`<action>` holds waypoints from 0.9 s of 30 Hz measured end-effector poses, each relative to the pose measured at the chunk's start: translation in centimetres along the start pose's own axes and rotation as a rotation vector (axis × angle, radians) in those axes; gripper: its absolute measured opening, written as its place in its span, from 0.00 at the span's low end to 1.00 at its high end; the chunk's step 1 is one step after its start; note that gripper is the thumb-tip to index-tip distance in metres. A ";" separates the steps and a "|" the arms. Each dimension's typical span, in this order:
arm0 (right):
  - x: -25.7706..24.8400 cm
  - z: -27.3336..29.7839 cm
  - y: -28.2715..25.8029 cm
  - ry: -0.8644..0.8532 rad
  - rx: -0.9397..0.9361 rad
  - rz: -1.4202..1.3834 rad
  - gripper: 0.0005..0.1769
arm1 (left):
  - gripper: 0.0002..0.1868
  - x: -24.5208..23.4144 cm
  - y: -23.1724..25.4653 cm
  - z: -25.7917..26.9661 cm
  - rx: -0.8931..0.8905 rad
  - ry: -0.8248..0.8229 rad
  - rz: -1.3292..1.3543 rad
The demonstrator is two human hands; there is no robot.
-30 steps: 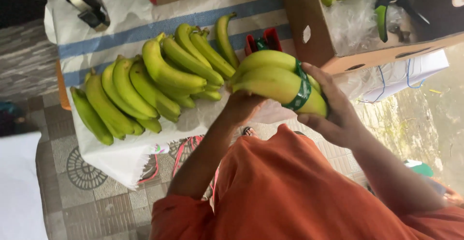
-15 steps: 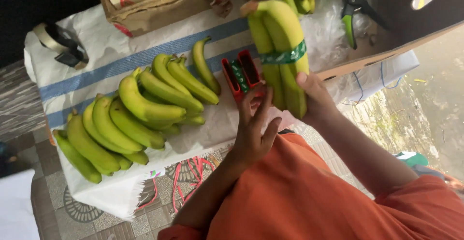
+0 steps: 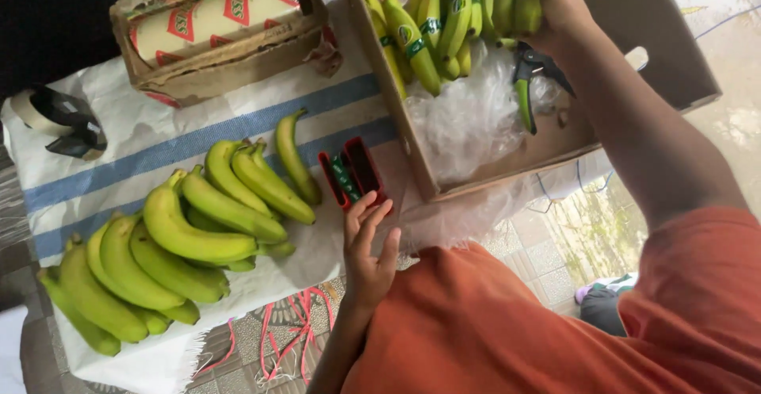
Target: Wrapping green tape around the stems of banana bunches using a manual dispenser and placing them into a cardboard box.
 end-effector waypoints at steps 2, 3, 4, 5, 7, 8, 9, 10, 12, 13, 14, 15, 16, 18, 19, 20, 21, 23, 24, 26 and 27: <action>-0.8 -4.7 1.5 0.075 0.069 0.020 0.40 | 0.18 0.6 -0.6 0.3 -0.073 0.034 -0.081; -0.9 -6.0 2.2 0.073 0.072 0.020 0.40 | 0.18 1.0 -0.6 0.3 -0.076 0.035 -0.084; -0.9 -7.3 2.9 0.050 0.107 0.010 0.35 | 0.18 1.4 -0.6 0.5 -0.104 0.037 -0.093; -0.9 -8.6 3.6 0.029 0.141 0.001 0.32 | 0.19 1.8 -0.7 0.5 -0.131 0.038 -0.101; -1.5 -9.3 4.4 0.010 0.151 0.017 0.34 | 0.19 2.3 -0.5 0.4 -0.156 0.038 -0.100; -1.7 -9.6 4.8 -0.008 0.160 0.034 0.36 | 0.19 2.5 -0.5 0.4 -0.181 0.038 -0.099; -4.3 -12.2 6.7 -0.017 0.163 0.039 0.36 | 0.19 2.8 -0.5 0.2 -0.187 0.047 -0.100; -6.5 -14.7 8.0 -0.334 -0.525 0.473 0.37 | 0.19 3.0 -0.5 0.1 -0.184 0.039 -0.078; -6.6 -15.2 9.2 -0.664 -1.216 0.882 0.44 | 0.19 3.1 -0.5 0.5 -0.199 0.038 -0.064; -4.9 -14.5 8.2 -0.359 -0.578 0.516 0.33 | 0.19 3.3 -0.5 0.4 -0.194 0.035 -0.077; -3.3 -13.4 7.4 -0.050 0.057 0.147 0.25 | 0.20 3.5 -0.6 0.3 -0.189 0.032 -0.091; -3.1 -13.4 7.4 -0.059 0.057 0.149 0.25 | 0.20 3.6 -0.6 0.3 -0.191 0.041 -0.093; -2.9 -13.4 7.4 -0.019 0.044 0.197 0.19 | 0.20 3.6 -0.6 0.3 -0.179 0.035 -0.090; -3.8 -15.1 8.7 0.016 0.038 0.251 0.13 | 0.20 3.9 -0.7 0.4 -0.177 0.033 -0.088; -4.5 -16.9 9.9 0.001 -0.071 0.372 0.18 | 0.19 4.0 -0.8 0.5 -0.171 0.021 -0.087; -5.0 -18.7 11.1 -0.015 -0.182 0.490 0.23 | 0.19 4.0 -1.0 0.7 -0.166 0.008 -0.086; -5.5 -18.8 11.2 -0.040 -0.179 0.495 0.23 | 0.19 4.1 -1.2 0.8 -0.179 0.029 -0.093; -6.1 -19.0 11.1 -0.028 -0.324 0.705 0.14 | 0.13 4.1 -1.4 1.1 -0.157 0.027 -0.055; -6.3 -18.8 11.0 -0.055 -0.322 0.710 0.14 | 0.13 4.1 -1.8 1.4 -0.172 0.049 -0.062; -6.8 -18.6 10.6 -0.034 -0.244 0.632 0.13 | 0.03 4.2 -2.5 1.9 -0.231 0.076 -0.026; -8.4 -21.2 11.5 -0.062 -0.242 0.637 0.13 | 0.03 4.0 -2.4 2.1 -0.246 0.100 -0.034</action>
Point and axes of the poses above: each hand's wrist, its own z-axis away from the middle knuckle, its own x-axis out of the palm, y = z × x, the point moved 1 cm from there along -z, towards the middle knuckle, and after that the axes turned 10 degrees about -x, right-handed, at the moved point
